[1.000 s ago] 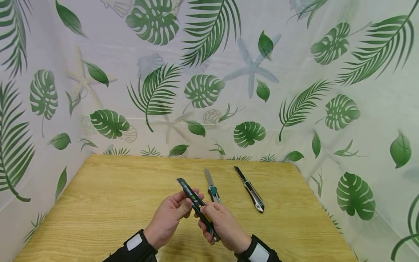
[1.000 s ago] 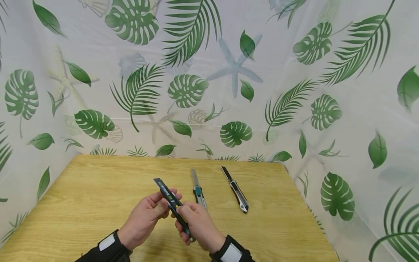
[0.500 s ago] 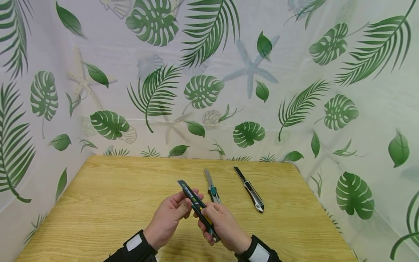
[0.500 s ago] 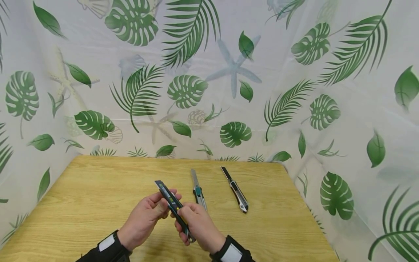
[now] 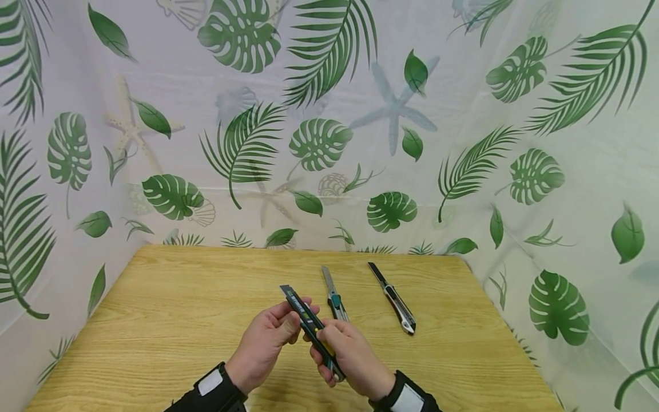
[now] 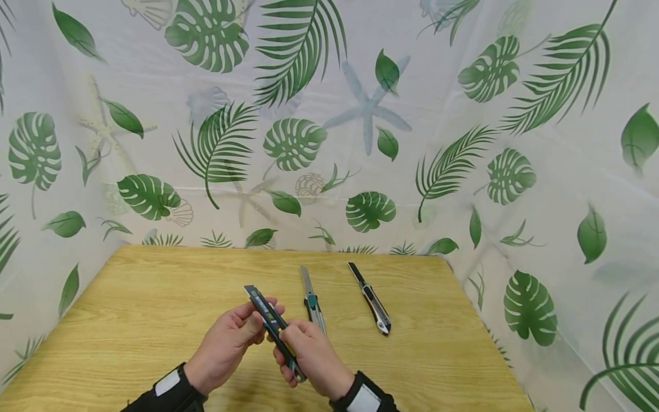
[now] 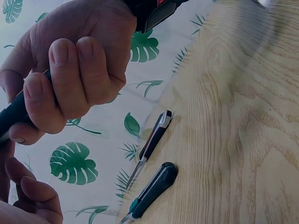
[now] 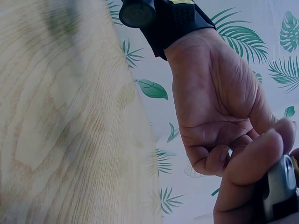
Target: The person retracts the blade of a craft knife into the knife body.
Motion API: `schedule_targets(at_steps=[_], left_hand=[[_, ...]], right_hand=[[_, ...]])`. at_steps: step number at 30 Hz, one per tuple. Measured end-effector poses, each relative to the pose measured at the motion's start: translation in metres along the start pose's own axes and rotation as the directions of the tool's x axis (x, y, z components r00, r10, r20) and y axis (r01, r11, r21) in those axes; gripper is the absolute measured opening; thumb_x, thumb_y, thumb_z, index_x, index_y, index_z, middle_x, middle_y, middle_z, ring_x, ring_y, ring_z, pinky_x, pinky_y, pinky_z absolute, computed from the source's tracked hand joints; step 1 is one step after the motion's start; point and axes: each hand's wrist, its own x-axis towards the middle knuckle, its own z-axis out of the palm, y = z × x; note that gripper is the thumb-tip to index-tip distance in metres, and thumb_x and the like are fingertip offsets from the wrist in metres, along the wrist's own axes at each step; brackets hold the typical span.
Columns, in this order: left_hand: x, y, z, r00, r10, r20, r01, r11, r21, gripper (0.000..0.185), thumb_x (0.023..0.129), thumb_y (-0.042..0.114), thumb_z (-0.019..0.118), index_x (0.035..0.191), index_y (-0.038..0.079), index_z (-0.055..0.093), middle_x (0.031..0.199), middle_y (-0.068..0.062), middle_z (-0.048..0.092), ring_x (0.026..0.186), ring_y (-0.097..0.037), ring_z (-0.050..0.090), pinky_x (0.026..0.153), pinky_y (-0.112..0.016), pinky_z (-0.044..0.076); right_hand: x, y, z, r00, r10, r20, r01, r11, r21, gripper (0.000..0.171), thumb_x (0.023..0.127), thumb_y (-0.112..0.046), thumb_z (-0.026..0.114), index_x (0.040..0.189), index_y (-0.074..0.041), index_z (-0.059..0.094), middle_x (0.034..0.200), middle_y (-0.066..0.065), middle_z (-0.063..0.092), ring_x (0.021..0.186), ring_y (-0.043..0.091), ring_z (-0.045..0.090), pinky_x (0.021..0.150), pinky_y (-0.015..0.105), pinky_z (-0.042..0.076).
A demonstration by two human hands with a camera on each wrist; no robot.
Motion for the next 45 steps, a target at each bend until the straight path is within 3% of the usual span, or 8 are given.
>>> schedule_targets(at_steps=[4, 13, 20, 31, 38, 45], left_hand=[[0.0, -0.001, -0.001, 1.0, -0.001, 0.0, 0.001, 1.0, -0.004, 0.049, 0.102, 0.032, 0.058, 0.145, 0.007, 0.056, 0.134, -0.007, 0.066, 0.098, -0.017, 0.053, 0.084, -0.032, 0.038], [0.001, -0.001, -0.001, 1.0, 0.003, -0.006, -0.003, 1.0, -0.01, 0.049, 0.102, 0.032, 0.058, 0.144, 0.008, 0.057, 0.133, -0.007, 0.067, 0.09, -0.017, 0.049, 0.083, -0.031, 0.038], [0.002, -0.003, -0.002, 1.0, 0.001, -0.005, -0.001, 1.0, -0.016, 0.048, 0.103, 0.032, 0.057, 0.144, 0.007, 0.057, 0.133, -0.007, 0.067, 0.101, -0.018, 0.054, 0.085, -0.032, 0.039], [0.002, -0.001, -0.001, 1.0, 0.006, -0.024, -0.006, 1.0, -0.004, 0.047, 0.103, 0.033, 0.057, 0.143, 0.008, 0.058, 0.133, -0.007, 0.067, 0.094, -0.019, 0.049, 0.084, -0.033, 0.038], [0.002, 0.003, -0.003, 0.998, 0.035, -0.055, -0.035, 0.999, 0.006, 0.045, 0.104, 0.03, 0.057, 0.142, 0.007, 0.059, 0.131, -0.007, 0.068, 0.122, -0.02, 0.056, 0.089, -0.037, 0.037], [0.002, 0.007, -0.005, 0.994, 0.05, -0.096, -0.052, 0.998, -0.019, 0.042, 0.103, 0.028, 0.059, 0.139, 0.007, 0.061, 0.13, -0.009, 0.069, 0.118, -0.021, 0.059, 0.088, -0.037, 0.036]], right_hand=[[0.0, 0.0, 0.0, 1.0, -0.001, 0.012, 0.001, 1.0, 0.0, 0.034, 0.101, -0.017, 0.04, 0.119, 0.007, 0.057, 0.074, 0.004, 0.057, 0.047, 0.011, 0.052, 0.043, 0.024, 0.047], [0.001, 0.0, -0.001, 0.999, -0.008, 0.04, 0.007, 1.0, 0.012, 0.033, 0.101, -0.016, 0.04, 0.121, 0.005, 0.057, 0.075, 0.004, 0.057, 0.048, 0.011, 0.053, 0.044, 0.023, 0.047], [0.0, 0.0, -0.002, 0.998, -0.014, 0.06, 0.013, 1.0, 0.018, 0.034, 0.1, -0.013, 0.038, 0.124, 0.004, 0.055, 0.076, 0.004, 0.058, 0.049, 0.012, 0.054, 0.045, 0.024, 0.048], [0.0, 0.001, -0.003, 0.997, -0.03, 0.068, 0.028, 0.999, 0.026, 0.036, 0.099, -0.011, 0.037, 0.127, 0.005, 0.052, 0.078, 0.005, 0.059, 0.051, 0.012, 0.054, 0.047, 0.024, 0.048], [-0.001, 0.002, -0.002, 0.997, -0.017, 0.077, 0.011, 0.997, 0.079, 0.031, 0.105, -0.022, 0.046, 0.126, 0.001, 0.05, 0.084, 0.006, 0.064, 0.058, 0.013, 0.063, 0.051, 0.026, 0.054], [-0.002, 0.003, -0.003, 0.998, 0.017, 0.064, -0.022, 0.997, 0.071, 0.036, 0.105, -0.035, 0.053, 0.119, -0.003, 0.053, 0.081, 0.004, 0.063, 0.051, 0.009, 0.056, 0.04, 0.02, 0.041]])
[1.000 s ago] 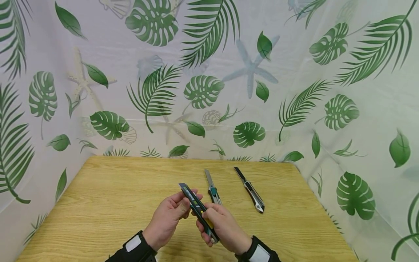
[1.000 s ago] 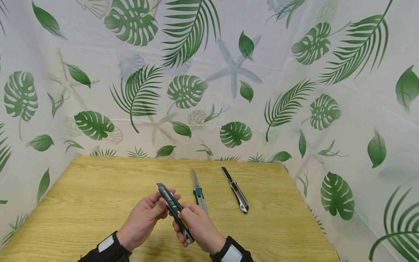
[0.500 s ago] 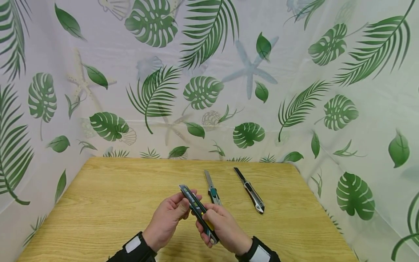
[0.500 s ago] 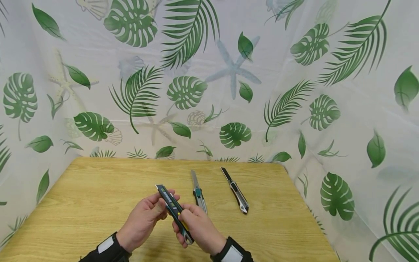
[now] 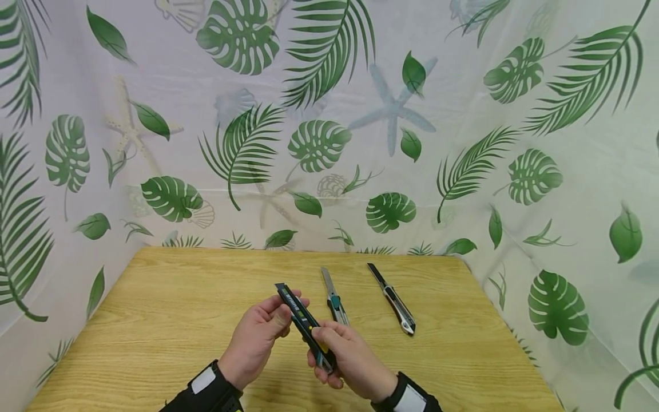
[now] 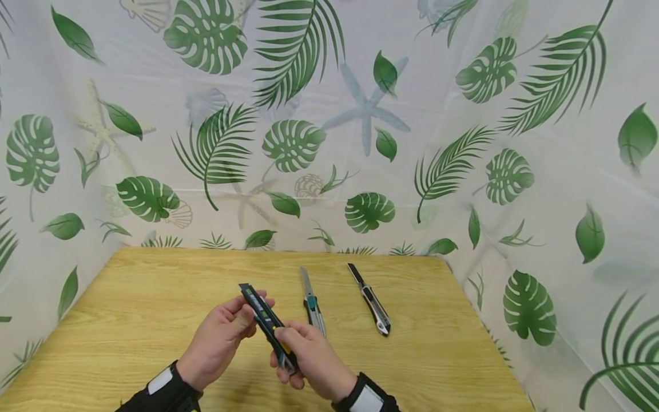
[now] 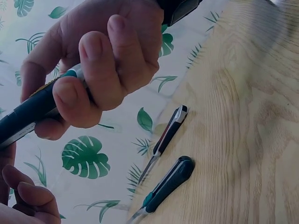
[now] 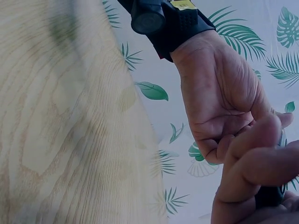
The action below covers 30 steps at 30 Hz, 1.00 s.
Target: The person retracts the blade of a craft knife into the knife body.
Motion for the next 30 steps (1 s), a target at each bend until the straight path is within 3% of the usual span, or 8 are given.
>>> schedule_targets(at_steps=[6, 12, 18, 30], left_hand=[[0.0011, -0.0015, 0.0, 1.0, -0.015, 0.01, 0.015, 1.0, -0.011, 0.044, 0.103, 0.029, 0.058, 0.141, 0.007, 0.059, 0.131, -0.007, 0.068, 0.121, -0.02, 0.06, 0.084, -0.033, 0.036], [0.0023, -0.0029, -0.0005, 1.0, -0.012, 0.003, 0.012, 1.0, -0.005, 0.044, 0.103, 0.029, 0.058, 0.141, 0.007, 0.059, 0.131, -0.007, 0.068, 0.103, -0.017, 0.059, 0.084, -0.034, 0.035], [0.0019, -0.0028, -0.0005, 1.0, -0.014, 0.002, 0.014, 1.0, -0.002, 0.043, 0.103, 0.029, 0.057, 0.14, 0.007, 0.06, 0.132, -0.008, 0.068, 0.085, -0.016, 0.046, 0.083, -0.034, 0.035], [0.0019, -0.0034, -0.0013, 1.0, -0.021, -0.015, 0.021, 1.0, 0.0, 0.043, 0.104, 0.032, 0.055, 0.139, 0.009, 0.061, 0.131, -0.007, 0.068, 0.083, -0.018, 0.042, 0.084, -0.035, 0.036]], right_hand=[[0.0012, 0.0005, 0.0002, 0.999, -0.013, -0.053, 0.01, 0.999, -0.048, 0.028, 0.105, -0.027, 0.048, 0.118, -0.002, 0.053, 0.078, 0.004, 0.06, 0.049, 0.01, 0.05, 0.041, 0.02, 0.036], [0.0019, 0.0006, 0.0004, 0.998, -0.023, -0.064, 0.018, 0.998, -0.067, 0.027, 0.104, -0.022, 0.044, 0.118, -0.001, 0.052, 0.079, 0.005, 0.06, 0.05, 0.011, 0.05, 0.041, 0.02, 0.036], [0.0003, 0.0006, 0.0018, 0.998, -0.036, -0.055, 0.032, 0.997, -0.073, 0.023, 0.102, -0.016, 0.043, 0.117, 0.0, 0.052, 0.08, 0.005, 0.06, 0.05, 0.011, 0.05, 0.042, 0.02, 0.036], [-0.0011, 0.002, 0.0039, 0.998, -0.051, -0.029, 0.049, 0.996, -0.072, 0.022, 0.103, -0.015, 0.042, 0.115, 0.001, 0.05, 0.083, 0.006, 0.06, 0.053, 0.011, 0.049, 0.043, 0.021, 0.036]])
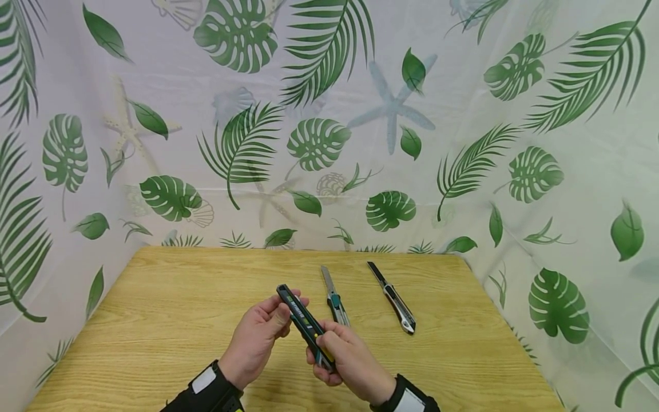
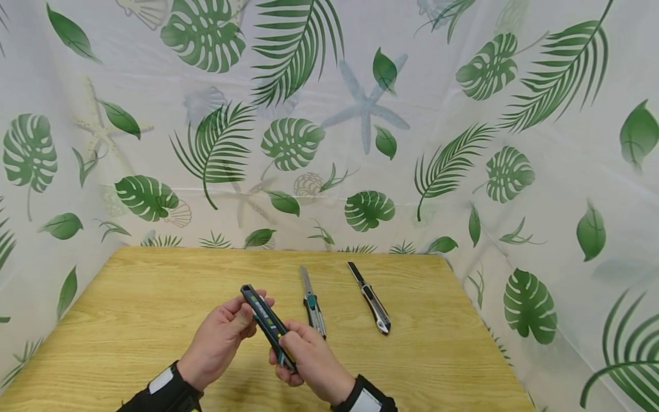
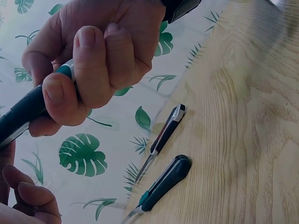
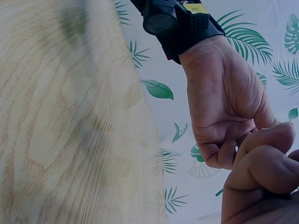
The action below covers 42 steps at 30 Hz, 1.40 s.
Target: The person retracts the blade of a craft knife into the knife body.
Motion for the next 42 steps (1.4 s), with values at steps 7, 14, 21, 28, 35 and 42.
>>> schedule_targets(at_steps=[7, 14, 21, 28, 35, 42], left_hand=[[0.0, 0.0, 0.0, 1.0, 0.004, 0.003, -0.004, 1.0, -0.001, 0.043, 0.104, 0.032, 0.055, 0.14, 0.009, 0.061, 0.131, -0.007, 0.068, 0.082, -0.018, 0.042, 0.084, -0.035, 0.035], [-0.001, -0.001, 0.002, 0.999, 0.003, -0.051, -0.003, 1.0, 0.003, 0.042, 0.105, 0.035, 0.054, 0.134, 0.006, 0.063, 0.12, -0.008, 0.072, 0.084, -0.016, 0.052, 0.083, -0.033, 0.042], [-0.004, -0.01, 0.008, 0.989, -0.054, -0.135, 0.081, 0.977, 0.199, 0.064, 0.096, 0.047, 0.069, 0.133, -0.004, 0.058, 0.103, -0.008, 0.071, 0.08, -0.019, 0.064, 0.074, -0.032, 0.052], [-0.003, -0.017, 0.005, 0.986, -0.099, -0.135, 0.138, 0.939, 0.316, 0.057, 0.091, 0.041, 0.078, 0.126, -0.001, 0.064, 0.104, -0.01, 0.066, 0.077, -0.019, 0.06, 0.071, -0.035, 0.05], [0.012, -0.012, -0.021, 0.99, -0.04, -0.138, 0.105, 0.857, 0.505, 0.049, 0.092, 0.039, 0.077, 0.121, 0.002, 0.067, 0.102, -0.01, 0.062, 0.073, -0.02, 0.06, 0.064, -0.035, 0.05], [0.049, -0.002, -0.073, 0.972, 0.14, -0.187, 0.089, 0.515, 0.853, 0.026, 0.098, 0.03, 0.071, 0.096, 0.005, 0.065, 0.06, -0.002, 0.053, 0.045, -0.014, 0.047, 0.043, -0.028, 0.037]], right_hand=[[0.0, 0.002, 0.0, 1.0, -0.016, 0.013, 0.016, 1.0, 0.003, 0.023, 0.103, -0.013, 0.04, 0.117, 0.002, 0.049, 0.084, 0.006, 0.06, 0.053, 0.011, 0.049, 0.043, 0.021, 0.036], [0.001, 0.003, 0.002, 1.0, -0.028, -0.006, 0.028, 1.0, 0.005, 0.029, 0.105, -0.017, 0.042, 0.125, 0.003, 0.047, 0.09, 0.009, 0.062, 0.058, 0.013, 0.052, 0.047, 0.022, 0.041], [0.004, 0.012, 0.009, 0.999, -0.043, -0.007, 0.042, 0.995, -0.089, 0.052, 0.111, -0.031, 0.046, 0.151, -0.001, 0.035, 0.123, 0.017, 0.057, 0.093, 0.024, 0.063, 0.076, 0.035, 0.055], [0.004, 0.017, 0.008, 0.984, -0.006, 0.179, 0.047, 0.973, -0.227, 0.058, 0.112, -0.03, 0.044, 0.162, -0.013, 0.022, 0.146, 0.015, 0.051, 0.117, 0.033, 0.058, 0.094, 0.047, 0.052], [0.006, 0.019, 0.001, 0.99, 0.081, 0.117, -0.042, 0.953, -0.301, 0.064, 0.107, -0.035, 0.054, 0.158, -0.003, 0.032, 0.15, 0.018, 0.046, 0.122, 0.031, 0.06, 0.094, 0.047, 0.053], [0.007, 0.019, -0.011, 0.995, 0.097, 0.018, -0.083, 0.921, -0.381, 0.053, 0.106, -0.037, 0.057, 0.144, 0.0, 0.052, 0.145, 0.019, 0.053, 0.102, 0.036, 0.069, 0.089, 0.046, 0.055]])
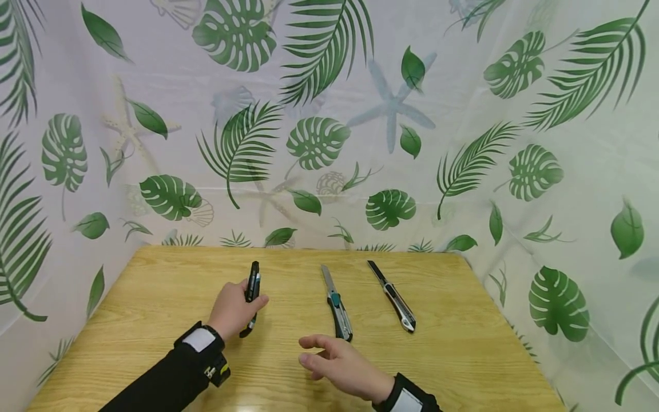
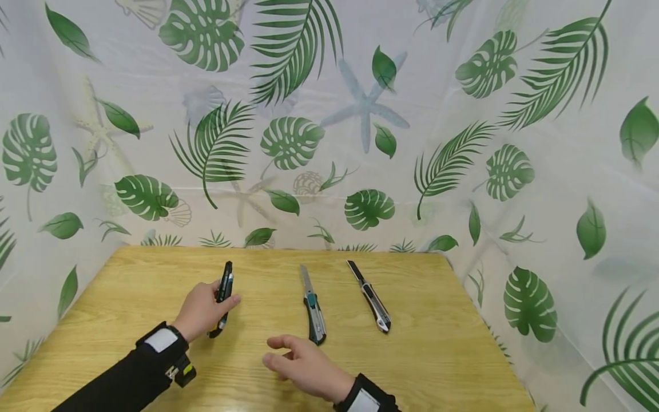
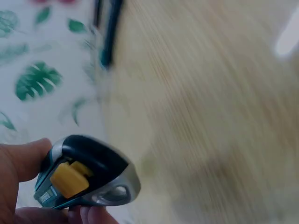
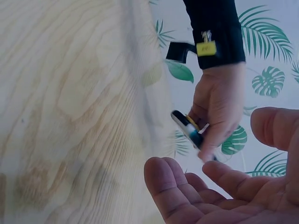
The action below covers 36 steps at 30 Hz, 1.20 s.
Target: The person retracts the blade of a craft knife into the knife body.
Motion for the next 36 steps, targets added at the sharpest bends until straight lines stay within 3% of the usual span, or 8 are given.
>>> schedule_targets(at_steps=[3, 7, 12, 17, 22, 28, 32, 36], left_hand=[[0.019, -0.016, -0.006, 0.999, -0.036, -0.01, 0.037, 0.983, 0.177, 0.033, 0.098, 0.027, 0.07, 0.078, 0.003, 0.06, 0.065, -0.012, 0.054, 0.043, -0.017, 0.047, 0.042, -0.028, 0.037], [0.036, -0.032, -0.011, 0.995, -0.103, -0.011, 0.1, 0.925, 0.367, 0.041, 0.099, 0.029, 0.068, 0.081, -0.007, 0.065, 0.098, -0.034, 0.057, 0.063, -0.028, 0.057, 0.053, -0.036, 0.047], [0.048, -0.049, -0.015, 0.987, -0.157, -0.034, 0.157, 0.888, 0.431, 0.045, 0.099, 0.029, 0.067, 0.091, -0.015, 0.069, 0.109, -0.041, 0.055, 0.087, -0.043, 0.059, 0.066, -0.048, 0.053], [0.054, -0.06, -0.014, 0.985, -0.165, -0.056, 0.173, 0.876, 0.451, 0.05, 0.1, 0.03, 0.066, 0.099, -0.02, 0.067, 0.118, -0.047, 0.05, 0.091, -0.048, 0.06, 0.068, -0.053, 0.054], [0.055, -0.066, -0.012, 0.986, -0.154, -0.064, 0.167, 0.879, 0.447, 0.054, 0.1, 0.033, 0.066, 0.101, -0.021, 0.066, 0.124, -0.049, 0.046, 0.087, -0.048, 0.06, 0.067, -0.053, 0.054], [0.038, -0.052, -0.012, 0.987, -0.088, -0.137, 0.136, 0.908, 0.397, 0.069, 0.099, 0.04, 0.066, 0.133, -0.018, 0.05, 0.123, -0.041, 0.047, 0.096, -0.051, 0.058, 0.074, -0.057, 0.052], [0.016, -0.032, -0.004, 0.988, 0.035, -0.152, 0.017, 0.945, 0.327, 0.064, 0.1, 0.043, 0.065, 0.138, -0.007, 0.055, 0.123, -0.029, 0.058, 0.095, -0.04, 0.064, 0.071, -0.049, 0.053], [-0.009, -0.012, 0.012, 0.991, 0.085, -0.101, -0.061, 0.973, 0.22, 0.055, 0.098, 0.045, 0.067, 0.131, 0.001, 0.065, 0.1, -0.008, 0.067, 0.073, -0.019, 0.061, 0.06, -0.035, 0.047]], right_hand=[[0.001, 0.003, -0.001, 1.0, 0.012, -0.005, -0.012, 1.0, -0.005, 0.05, 0.106, -0.035, 0.058, 0.142, -0.001, 0.055, 0.142, 0.018, 0.056, 0.1, 0.036, 0.069, 0.089, 0.047, 0.055], [0.002, 0.005, 0.0, 0.999, 0.032, 0.003, -0.032, 0.999, -0.002, 0.046, 0.106, -0.034, 0.058, 0.14, -0.003, 0.057, 0.136, 0.015, 0.059, 0.102, 0.035, 0.069, 0.089, 0.046, 0.055], [0.003, 0.008, -0.001, 1.0, 0.025, 0.002, -0.025, 1.0, 0.004, 0.044, 0.106, -0.03, 0.057, 0.139, -0.001, 0.057, 0.133, 0.015, 0.061, 0.102, 0.036, 0.07, 0.087, 0.044, 0.056], [0.004, 0.007, -0.003, 1.0, 0.018, 0.0, -0.018, 1.0, 0.013, 0.044, 0.106, -0.03, 0.057, 0.139, 0.001, 0.057, 0.134, 0.016, 0.06, 0.103, 0.037, 0.069, 0.087, 0.045, 0.056], [0.005, 0.007, -0.002, 1.0, 0.028, -0.011, -0.028, 1.0, -0.001, 0.044, 0.106, -0.031, 0.058, 0.137, -0.001, 0.059, 0.13, 0.012, 0.063, 0.102, 0.035, 0.069, 0.087, 0.046, 0.056], [0.008, 0.01, -0.008, 0.994, -0.025, -0.103, 0.015, 0.995, -0.094, 0.046, 0.104, -0.035, 0.06, 0.136, -0.002, 0.059, 0.125, 0.008, 0.065, 0.099, 0.028, 0.066, 0.083, 0.043, 0.056], [0.016, 0.015, -0.023, 0.961, -0.103, -0.255, 0.038, 0.968, -0.248, 0.048, 0.103, -0.041, 0.06, 0.134, -0.004, 0.061, 0.121, 0.006, 0.064, 0.096, 0.02, 0.06, 0.076, 0.036, 0.05], [0.026, 0.023, -0.04, 0.909, -0.14, -0.393, -0.022, 0.925, -0.38, 0.05, 0.102, -0.041, 0.062, 0.134, -0.004, 0.061, 0.126, 0.012, 0.063, 0.097, 0.021, 0.058, 0.077, 0.038, 0.05]])
